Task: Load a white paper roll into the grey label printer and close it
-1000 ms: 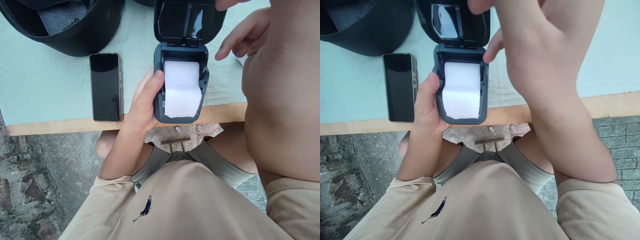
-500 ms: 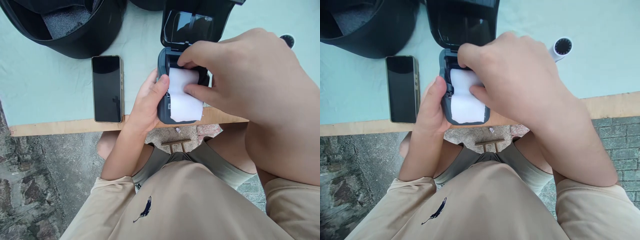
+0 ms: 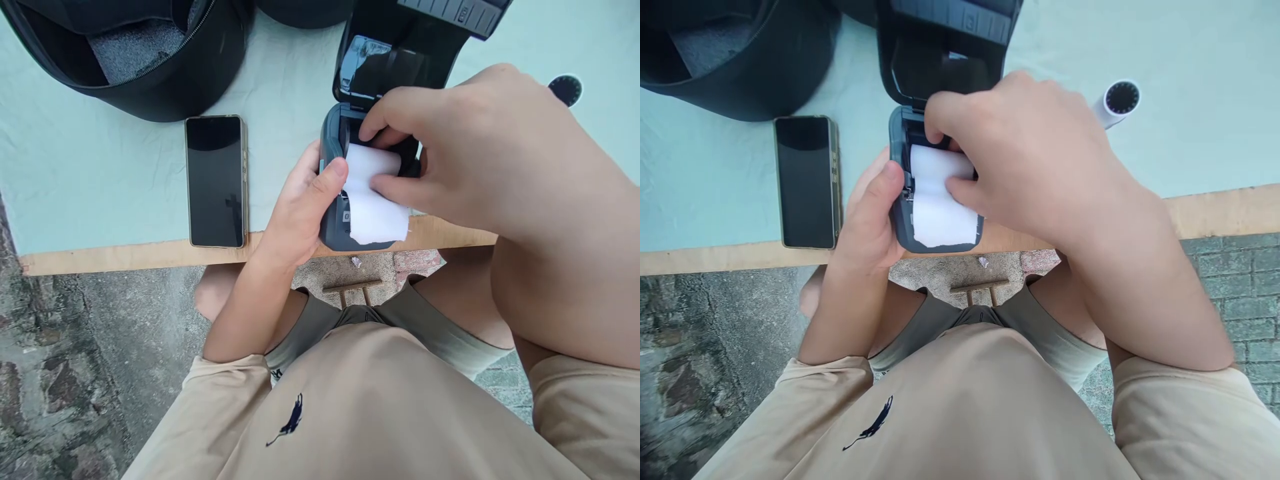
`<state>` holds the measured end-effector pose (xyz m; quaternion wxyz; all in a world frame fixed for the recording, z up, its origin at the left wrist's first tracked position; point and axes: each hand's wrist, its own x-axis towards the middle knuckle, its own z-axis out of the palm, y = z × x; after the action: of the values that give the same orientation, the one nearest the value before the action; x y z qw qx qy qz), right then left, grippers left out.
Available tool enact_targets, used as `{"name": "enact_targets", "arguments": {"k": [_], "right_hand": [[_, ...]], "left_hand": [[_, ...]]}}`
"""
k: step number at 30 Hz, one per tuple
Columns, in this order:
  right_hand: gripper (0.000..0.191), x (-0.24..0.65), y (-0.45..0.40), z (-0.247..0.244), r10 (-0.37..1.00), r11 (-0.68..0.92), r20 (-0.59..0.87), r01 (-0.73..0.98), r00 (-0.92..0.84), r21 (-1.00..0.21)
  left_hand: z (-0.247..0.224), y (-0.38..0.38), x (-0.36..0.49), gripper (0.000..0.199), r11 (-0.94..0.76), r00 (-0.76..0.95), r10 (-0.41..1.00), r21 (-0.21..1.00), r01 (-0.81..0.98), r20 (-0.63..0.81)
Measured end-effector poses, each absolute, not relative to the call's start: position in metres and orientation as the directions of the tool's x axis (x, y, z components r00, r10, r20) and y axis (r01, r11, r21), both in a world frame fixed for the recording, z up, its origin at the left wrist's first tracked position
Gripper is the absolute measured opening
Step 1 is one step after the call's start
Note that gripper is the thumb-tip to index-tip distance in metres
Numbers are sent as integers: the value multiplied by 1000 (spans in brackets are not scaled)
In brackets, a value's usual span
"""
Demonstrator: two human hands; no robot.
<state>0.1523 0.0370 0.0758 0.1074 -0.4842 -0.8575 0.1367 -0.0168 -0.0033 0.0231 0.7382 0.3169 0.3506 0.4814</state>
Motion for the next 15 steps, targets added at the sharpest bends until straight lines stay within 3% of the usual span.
{"name": "enact_targets", "arguments": {"k": [3,9,12,15], "right_hand": [[22,148,36,76,876,476,56,836,-480,-273],[23,141,32,90,925,348,-88,916,-370,-200],[27,149,28,98,904,404,18,836,-428,-372],[33,158,27,98,913,300,36,606,-407,-737]], "left_hand": [[22,-3,-17,19,318,298,936,819,-477,-190],[21,-3,-16,19,314,283,941,782,-538,-184],[20,-3,-14,18,305,245,949,780,-546,-200],[19,-3,-13,23,270,195,962,790,-550,-192]]}}
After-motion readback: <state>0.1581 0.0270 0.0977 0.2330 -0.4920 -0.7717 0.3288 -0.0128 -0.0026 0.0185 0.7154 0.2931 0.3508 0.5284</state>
